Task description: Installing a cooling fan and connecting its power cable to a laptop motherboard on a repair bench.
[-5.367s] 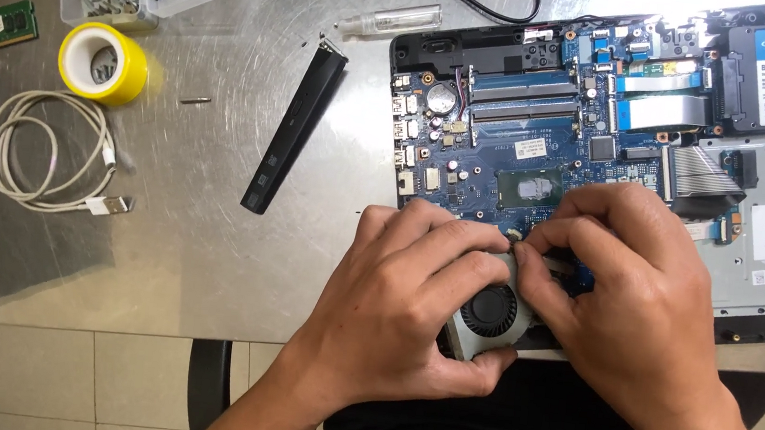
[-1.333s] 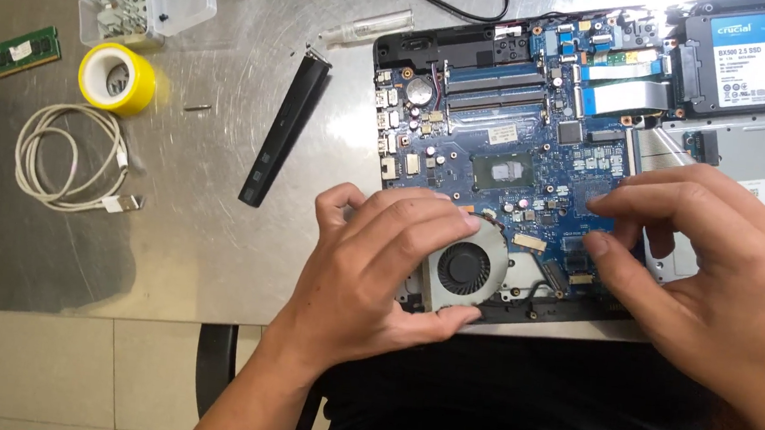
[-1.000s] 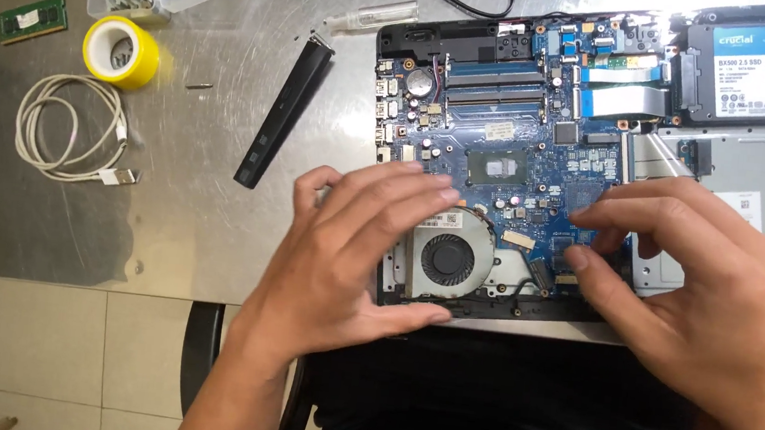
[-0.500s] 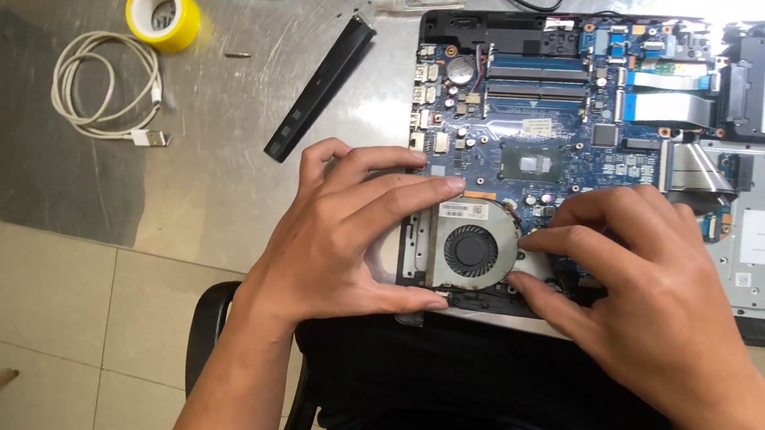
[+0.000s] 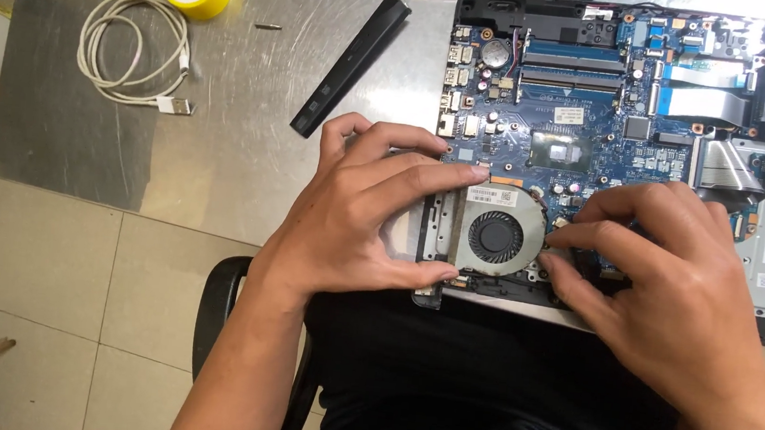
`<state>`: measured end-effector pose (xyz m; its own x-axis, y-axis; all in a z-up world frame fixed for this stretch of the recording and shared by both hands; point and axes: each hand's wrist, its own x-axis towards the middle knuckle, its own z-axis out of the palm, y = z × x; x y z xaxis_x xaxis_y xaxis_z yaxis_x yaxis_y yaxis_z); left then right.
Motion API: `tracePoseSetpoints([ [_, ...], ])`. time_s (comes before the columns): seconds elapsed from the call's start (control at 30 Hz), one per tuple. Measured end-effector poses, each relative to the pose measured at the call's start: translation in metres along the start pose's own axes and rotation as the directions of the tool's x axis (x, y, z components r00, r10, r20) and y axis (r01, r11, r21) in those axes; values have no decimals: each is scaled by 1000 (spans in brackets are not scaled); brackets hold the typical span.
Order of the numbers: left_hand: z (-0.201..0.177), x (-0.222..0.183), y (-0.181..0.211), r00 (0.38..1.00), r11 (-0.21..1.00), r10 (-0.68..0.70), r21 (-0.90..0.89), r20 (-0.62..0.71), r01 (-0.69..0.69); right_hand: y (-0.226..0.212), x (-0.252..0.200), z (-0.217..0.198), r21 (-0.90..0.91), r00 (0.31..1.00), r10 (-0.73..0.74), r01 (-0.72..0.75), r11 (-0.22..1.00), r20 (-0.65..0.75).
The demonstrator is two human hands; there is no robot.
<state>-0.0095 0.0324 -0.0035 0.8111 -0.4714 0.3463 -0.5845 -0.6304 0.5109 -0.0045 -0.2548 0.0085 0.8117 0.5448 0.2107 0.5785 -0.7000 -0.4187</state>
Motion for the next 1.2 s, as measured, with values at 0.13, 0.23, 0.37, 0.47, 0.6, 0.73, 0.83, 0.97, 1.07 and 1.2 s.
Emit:
tracePoseSetpoints([
  [0.13, -3, 1, 3, 1000, 999, -11, -34, 5, 11, 1, -1, 1, -15, 1000, -23, 23, 1000, -7],
  [0.23, -5, 0, 4, 1000, 997, -16, -76, -13, 15, 1, -2, 1, -58, 999, -36, 36, 998, 2],
  [0.37, -3, -1, 2, 1000, 998, -8, -64, -1, 8, 0, -3, 1, -61, 1000, -26, 26, 998, -1],
  [0.47, -2, -1, 1, 1000, 999, 7, -50, 0, -7, 0, -2, 2, -51, 1000, -29, 28, 998, -5],
  [0.6, -3, 1, 3, 1000, 1000, 6, -31, 19, -6, 3, -2, 3, -48, 1000, -22, 23, 999, 11],
  [0.73, -2, 3, 4, 1000, 1000, 9, -20, 21, -9, 1, -2, 2, -45, 1000, -18, 18, 999, 7],
  [0.83, -2, 4, 5, 999, 997, 43, -58, 2, -42, -2, -1, 0, -42, 1000, -23, 23, 999, 1],
  [0.97, 0, 4, 5, 999, 998, 50, -30, -11, -50, -5, 1, -2, -6, 1000, 6, -6, 1000, 10],
  [1.07, -1, 4, 5, 999, 998, 51, -24, -13, -51, -4, 1, 0, -11, 1000, -15, 15, 1000, 0],
  [1.2, 1, 4, 4, 999, 999, 47, -12, -8, -47, -3, 2, -2, -36, 999, -34, 34, 999, 15],
])
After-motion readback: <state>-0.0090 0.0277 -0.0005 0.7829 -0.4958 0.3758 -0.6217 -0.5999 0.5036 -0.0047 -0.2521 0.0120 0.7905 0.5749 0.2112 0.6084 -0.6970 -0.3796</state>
